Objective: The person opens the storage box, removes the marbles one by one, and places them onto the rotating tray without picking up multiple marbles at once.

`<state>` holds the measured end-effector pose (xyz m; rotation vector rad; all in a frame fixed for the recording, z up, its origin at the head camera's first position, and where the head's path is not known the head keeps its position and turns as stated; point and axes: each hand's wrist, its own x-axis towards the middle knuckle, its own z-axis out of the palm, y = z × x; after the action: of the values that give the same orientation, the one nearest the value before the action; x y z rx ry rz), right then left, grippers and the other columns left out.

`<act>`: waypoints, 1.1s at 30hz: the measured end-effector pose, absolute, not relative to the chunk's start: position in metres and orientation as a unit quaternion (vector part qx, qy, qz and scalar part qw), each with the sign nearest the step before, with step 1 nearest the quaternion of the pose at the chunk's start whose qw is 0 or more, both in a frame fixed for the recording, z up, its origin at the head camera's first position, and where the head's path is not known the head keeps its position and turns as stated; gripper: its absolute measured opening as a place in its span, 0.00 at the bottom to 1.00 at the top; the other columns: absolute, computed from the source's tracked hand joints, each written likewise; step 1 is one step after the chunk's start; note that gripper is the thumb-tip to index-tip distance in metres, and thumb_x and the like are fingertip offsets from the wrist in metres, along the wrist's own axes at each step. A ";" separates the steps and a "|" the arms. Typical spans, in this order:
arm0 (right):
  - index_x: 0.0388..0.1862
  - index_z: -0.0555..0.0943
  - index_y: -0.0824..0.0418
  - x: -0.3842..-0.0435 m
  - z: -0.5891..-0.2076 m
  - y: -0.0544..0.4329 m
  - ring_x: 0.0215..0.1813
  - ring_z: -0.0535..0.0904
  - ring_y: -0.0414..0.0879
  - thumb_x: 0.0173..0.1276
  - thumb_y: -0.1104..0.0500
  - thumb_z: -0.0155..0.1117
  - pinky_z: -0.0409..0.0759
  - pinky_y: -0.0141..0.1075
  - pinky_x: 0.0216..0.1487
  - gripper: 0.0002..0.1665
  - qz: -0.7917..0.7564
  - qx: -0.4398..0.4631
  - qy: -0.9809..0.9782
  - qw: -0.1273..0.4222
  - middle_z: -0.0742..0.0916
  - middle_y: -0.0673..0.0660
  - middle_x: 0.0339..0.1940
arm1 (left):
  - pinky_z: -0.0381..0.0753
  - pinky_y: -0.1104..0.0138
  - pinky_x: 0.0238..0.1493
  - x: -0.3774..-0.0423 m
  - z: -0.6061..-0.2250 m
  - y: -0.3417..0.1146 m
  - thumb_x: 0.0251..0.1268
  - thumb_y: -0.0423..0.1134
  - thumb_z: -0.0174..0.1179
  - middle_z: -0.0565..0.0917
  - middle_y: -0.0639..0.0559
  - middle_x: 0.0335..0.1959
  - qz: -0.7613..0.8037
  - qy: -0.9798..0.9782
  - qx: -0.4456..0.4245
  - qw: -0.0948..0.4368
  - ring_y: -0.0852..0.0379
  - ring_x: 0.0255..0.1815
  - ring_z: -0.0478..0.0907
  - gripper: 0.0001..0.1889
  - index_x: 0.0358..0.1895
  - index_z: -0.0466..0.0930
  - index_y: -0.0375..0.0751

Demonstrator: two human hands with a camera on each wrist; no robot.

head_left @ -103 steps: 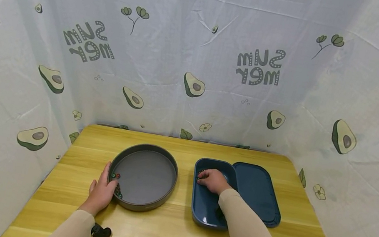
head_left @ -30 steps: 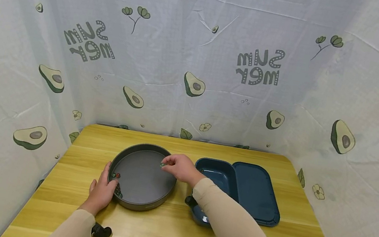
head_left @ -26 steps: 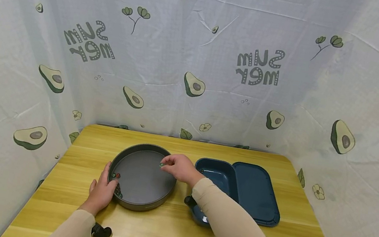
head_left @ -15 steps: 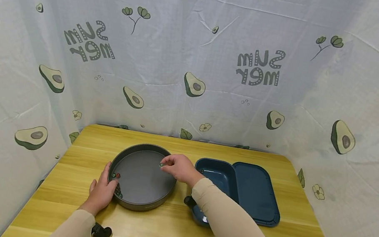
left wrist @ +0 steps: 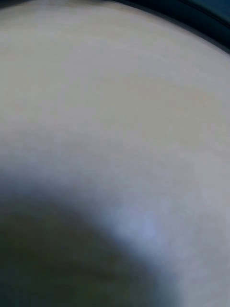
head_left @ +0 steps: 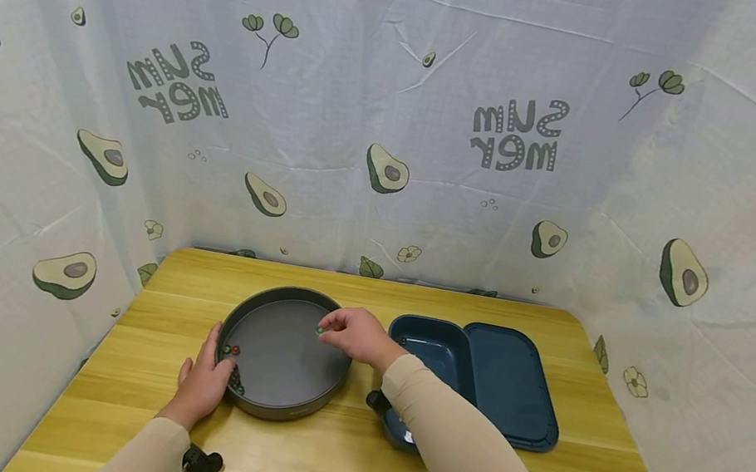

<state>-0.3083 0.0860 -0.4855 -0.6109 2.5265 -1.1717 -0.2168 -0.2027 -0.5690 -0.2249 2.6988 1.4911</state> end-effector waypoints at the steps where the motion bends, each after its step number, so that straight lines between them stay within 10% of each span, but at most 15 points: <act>1: 0.49 0.90 0.56 -0.308 -0.485 0.086 0.37 0.80 0.40 0.72 0.57 0.72 0.79 0.32 0.39 0.10 -0.407 -0.211 0.876 0.146 0.91 0.48 0.37 | 0.20 0.35 0.82 -0.217 -0.569 -0.203 0.82 0.41 0.42 0.44 0.34 0.88 0.483 0.872 -0.074 0.025 0.30 0.87 0.44 0.40 0.88 0.32 0.45; 33: 0.60 0.87 0.58 -0.316 -0.477 0.141 0.46 0.84 0.58 0.78 0.54 0.66 0.78 0.35 0.36 0.17 -0.453 -0.112 0.878 0.104 0.90 0.56 0.43 | 0.19 0.34 0.81 -0.219 -0.571 -0.204 0.83 0.41 0.41 0.42 0.35 0.88 0.484 0.871 -0.072 0.037 0.31 0.87 0.43 0.40 0.88 0.30 0.46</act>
<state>-0.3165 0.1408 -0.4770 -0.3307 2.5903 -1.3372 -0.2192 -0.2040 -0.5714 -0.2225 2.6753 1.4846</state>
